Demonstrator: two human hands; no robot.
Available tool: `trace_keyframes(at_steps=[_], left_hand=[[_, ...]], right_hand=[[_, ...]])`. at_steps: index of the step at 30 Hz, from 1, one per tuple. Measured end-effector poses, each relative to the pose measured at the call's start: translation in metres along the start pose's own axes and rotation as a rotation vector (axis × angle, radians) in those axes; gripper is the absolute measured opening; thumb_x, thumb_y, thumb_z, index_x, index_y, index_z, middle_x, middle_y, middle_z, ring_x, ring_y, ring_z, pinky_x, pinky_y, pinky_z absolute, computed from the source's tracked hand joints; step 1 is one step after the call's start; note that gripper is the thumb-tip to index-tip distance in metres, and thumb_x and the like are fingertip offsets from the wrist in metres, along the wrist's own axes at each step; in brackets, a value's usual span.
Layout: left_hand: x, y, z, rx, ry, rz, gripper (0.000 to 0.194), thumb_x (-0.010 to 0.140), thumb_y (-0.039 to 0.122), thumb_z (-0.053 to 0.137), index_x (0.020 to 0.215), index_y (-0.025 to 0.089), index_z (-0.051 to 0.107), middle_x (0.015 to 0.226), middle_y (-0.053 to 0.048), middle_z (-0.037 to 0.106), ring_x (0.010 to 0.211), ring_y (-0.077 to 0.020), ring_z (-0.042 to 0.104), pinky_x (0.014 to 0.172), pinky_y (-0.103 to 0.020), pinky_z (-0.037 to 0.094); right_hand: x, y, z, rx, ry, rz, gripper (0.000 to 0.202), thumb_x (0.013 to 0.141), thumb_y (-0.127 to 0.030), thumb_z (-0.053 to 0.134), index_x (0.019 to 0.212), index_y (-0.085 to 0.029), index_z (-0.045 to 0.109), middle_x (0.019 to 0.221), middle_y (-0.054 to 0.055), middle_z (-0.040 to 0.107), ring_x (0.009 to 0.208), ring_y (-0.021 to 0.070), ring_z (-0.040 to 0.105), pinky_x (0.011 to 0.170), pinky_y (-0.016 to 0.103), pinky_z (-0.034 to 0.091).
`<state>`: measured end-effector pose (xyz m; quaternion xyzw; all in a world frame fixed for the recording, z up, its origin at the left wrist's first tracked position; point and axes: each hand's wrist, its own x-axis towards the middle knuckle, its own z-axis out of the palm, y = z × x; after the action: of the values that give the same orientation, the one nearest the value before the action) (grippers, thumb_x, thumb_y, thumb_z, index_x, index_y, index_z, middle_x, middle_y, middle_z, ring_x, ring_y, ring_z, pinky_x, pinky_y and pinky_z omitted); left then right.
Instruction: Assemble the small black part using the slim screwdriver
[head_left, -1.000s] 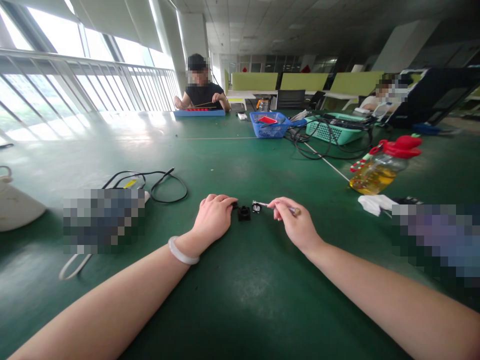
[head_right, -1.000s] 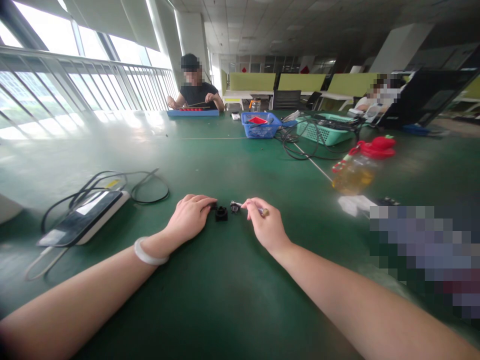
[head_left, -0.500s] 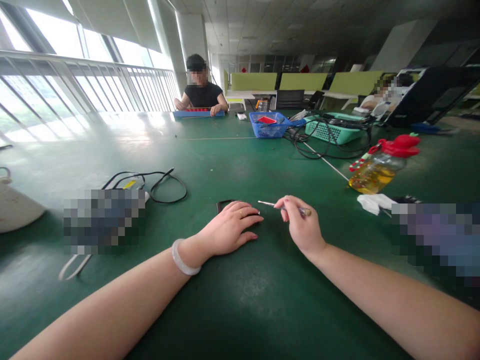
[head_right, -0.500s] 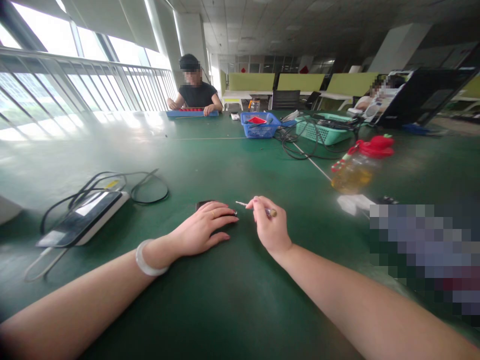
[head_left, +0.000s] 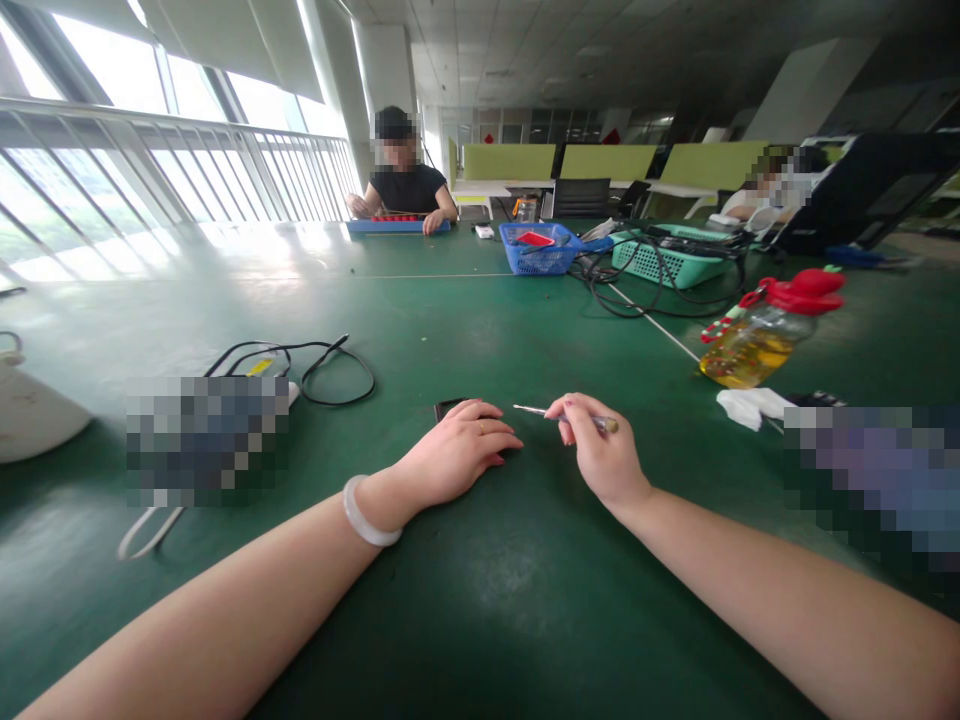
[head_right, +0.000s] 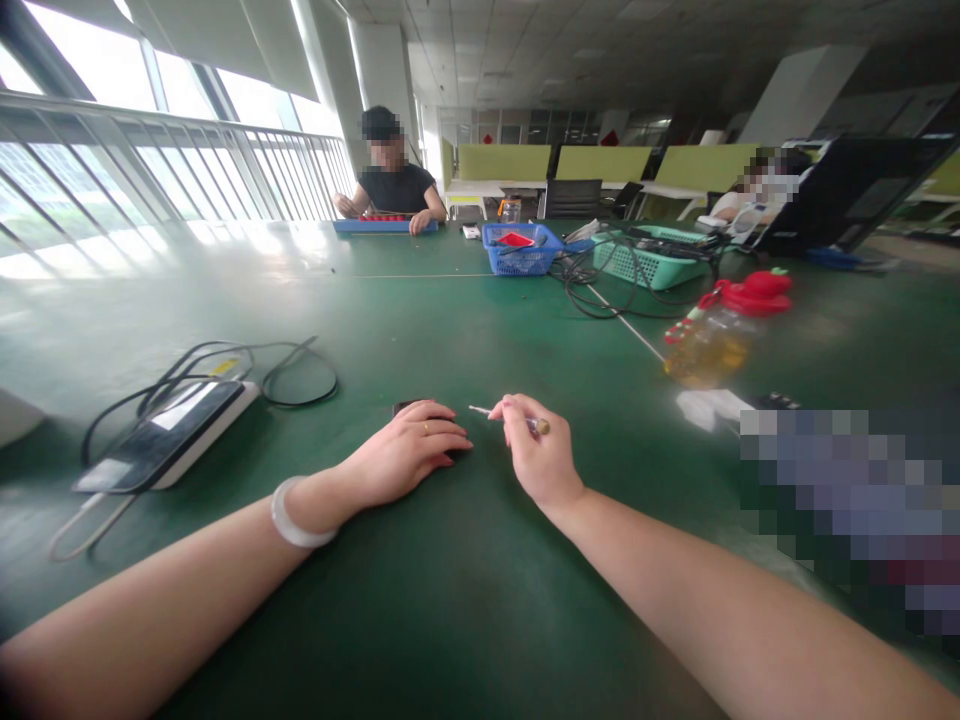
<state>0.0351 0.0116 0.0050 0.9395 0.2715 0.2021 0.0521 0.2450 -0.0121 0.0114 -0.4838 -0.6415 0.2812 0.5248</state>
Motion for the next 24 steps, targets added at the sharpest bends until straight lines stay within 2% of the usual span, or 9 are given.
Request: trace_keyframes(at_steps=[2,5,8,11,15,21,24], left_hand=[[0.0,0.002,-0.001,-0.025,0.016,0.005,0.027,0.089,0.018,0.053,0.112,0.026,0.063,0.11,-0.002,0.067,0.114,-0.0229,0.05,0.102,-0.042,0.038],[0.0,0.005,-0.005,-0.1,0.115,-0.038,0.026,0.09,0.02,0.052,0.113,0.025,0.062,0.11,-0.003,0.067,0.109,-0.0203,0.054,0.099,-0.038,0.042],[0.0,0.004,-0.007,-0.166,0.245,-0.141,0.028,0.091,0.02,0.048,0.116,0.022,0.06,0.11,-0.006,0.066,0.104,-0.0195,0.057,0.094,-0.036,0.046],[0.0,-0.001,-0.007,-0.207,0.328,-0.249,0.029,0.093,0.019,0.043,0.115,0.021,0.061,0.109,-0.007,0.064,0.102,-0.0194,0.057,0.092,-0.035,0.047],[0.001,-0.006,-0.006,-0.253,0.355,-0.316,0.03,0.093,0.018,0.041,0.112,0.021,0.063,0.106,-0.007,0.062,0.099,-0.0189,0.058,0.09,-0.034,0.048],[0.0,-0.009,-0.003,-0.354,0.391,-0.364,0.021,0.083,0.02,0.059,0.104,0.022,0.063,0.099,-0.005,0.062,0.092,-0.0183,0.06,0.086,-0.033,0.052],[0.0,-0.008,-0.003,-0.394,0.407,-0.387,0.024,0.082,0.023,0.061,0.106,0.022,0.062,0.102,-0.005,0.06,0.092,-0.018,0.06,0.084,-0.033,0.053]], right_hand=[[0.0,0.0,0.0,-0.001,0.0,0.002,0.033,0.091,-0.038,0.043,0.072,-0.018,0.06,0.053,-0.003,0.045,0.05,0.0113,0.044,0.053,0.026,0.035],[0.0,-0.001,-0.001,0.005,-0.002,0.005,0.033,0.091,-0.038,0.043,0.072,-0.018,0.06,0.054,-0.003,0.045,0.051,0.0115,0.045,0.053,0.026,0.035],[0.0,-0.002,-0.001,0.005,-0.009,0.0,0.033,0.091,-0.038,0.043,0.072,-0.018,0.06,0.054,-0.003,0.045,0.051,0.0118,0.045,0.053,0.026,0.036],[-0.001,-0.002,-0.001,-0.002,-0.016,-0.003,0.034,0.092,-0.038,0.042,0.072,-0.018,0.06,0.054,-0.003,0.045,0.051,0.0119,0.045,0.053,0.026,0.036],[-0.001,0.0,-0.001,-0.004,-0.015,0.002,0.035,0.092,-0.039,0.042,0.072,-0.018,0.061,0.054,-0.003,0.045,0.051,0.0119,0.045,0.053,0.026,0.035],[0.0,0.0,0.0,0.004,-0.021,0.002,0.034,0.092,-0.039,0.042,0.072,-0.017,0.061,0.054,-0.003,0.045,0.051,0.0117,0.045,0.053,0.026,0.035],[0.0,-0.001,0.0,0.002,-0.025,0.004,0.034,0.092,-0.039,0.042,0.072,-0.017,0.061,0.054,-0.003,0.045,0.051,0.0117,0.045,0.053,0.026,0.035]])
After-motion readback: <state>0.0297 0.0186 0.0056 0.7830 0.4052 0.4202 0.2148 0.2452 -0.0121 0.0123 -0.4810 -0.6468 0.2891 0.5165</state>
